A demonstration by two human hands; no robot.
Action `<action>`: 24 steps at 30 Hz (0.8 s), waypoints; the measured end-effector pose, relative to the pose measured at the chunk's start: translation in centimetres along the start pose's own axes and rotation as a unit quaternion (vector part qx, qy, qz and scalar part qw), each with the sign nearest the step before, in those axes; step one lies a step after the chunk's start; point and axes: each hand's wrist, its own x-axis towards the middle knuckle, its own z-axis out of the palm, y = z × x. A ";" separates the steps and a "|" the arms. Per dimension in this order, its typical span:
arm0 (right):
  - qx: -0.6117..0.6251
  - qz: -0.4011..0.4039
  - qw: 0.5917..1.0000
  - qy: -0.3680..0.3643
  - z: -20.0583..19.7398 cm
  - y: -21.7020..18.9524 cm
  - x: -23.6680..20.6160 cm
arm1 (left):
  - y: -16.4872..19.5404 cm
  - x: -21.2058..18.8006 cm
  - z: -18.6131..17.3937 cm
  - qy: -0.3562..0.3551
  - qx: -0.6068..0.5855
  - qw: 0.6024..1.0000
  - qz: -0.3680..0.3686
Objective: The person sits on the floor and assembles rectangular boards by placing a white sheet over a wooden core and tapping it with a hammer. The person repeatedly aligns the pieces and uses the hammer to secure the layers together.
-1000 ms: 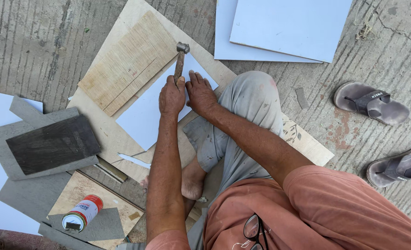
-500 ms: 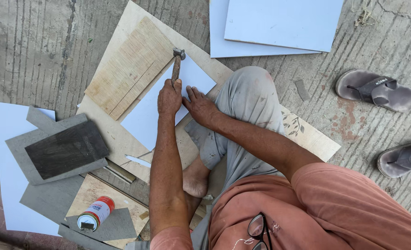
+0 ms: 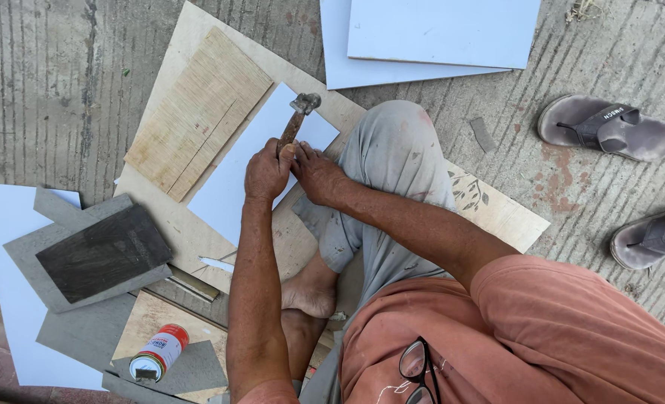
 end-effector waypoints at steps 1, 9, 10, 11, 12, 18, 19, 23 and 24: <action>-0.015 0.000 1.000 -0.007 0.0 0.0 0.0 | -0.1 0.0 0.0 -0.029 0.052 0.998 -0.011; -0.032 -0.005 0.999 -0.018 0.4 0.0 -0.3 | 1.1 -0.9 0.2 -0.055 0.107 0.992 -0.042; -0.046 -0.011 0.999 -0.020 0.1 -0.2 -0.5 | 1.2 -0.8 0.1 -0.067 0.136 0.987 -0.050; -0.061 -0.023 0.998 -0.015 -0.8 -0.4 -0.3 | 1.3 -0.5 -0.1 -0.073 0.168 0.981 -0.060; -0.051 -0.029 0.998 -0.020 -1.5 -0.8 -0.6 | 1.3 -0.4 -0.2 -0.059 0.146 0.985 -0.064; 0.173 -0.100 0.961 -0.190 -9.5 5.0 -3.5 | 0.1 -1.5 2.3 -0.016 0.036 0.997 -0.062; 0.284 -0.161 0.935 -0.138 -11.4 7.4 -3.3 | -0.2 -1.9 3.0 0.013 0.007 0.999 -0.048; 0.411 -0.014 0.896 0.166 -14.1 12.3 2.0 | -0.9 -3.7 5.1 0.046 -0.034 0.998 -0.033; 0.378 -0.010 0.910 0.173 -13.7 12.5 3.5 | -0.8 -4.0 5.5 0.038 -0.030 0.997 -0.052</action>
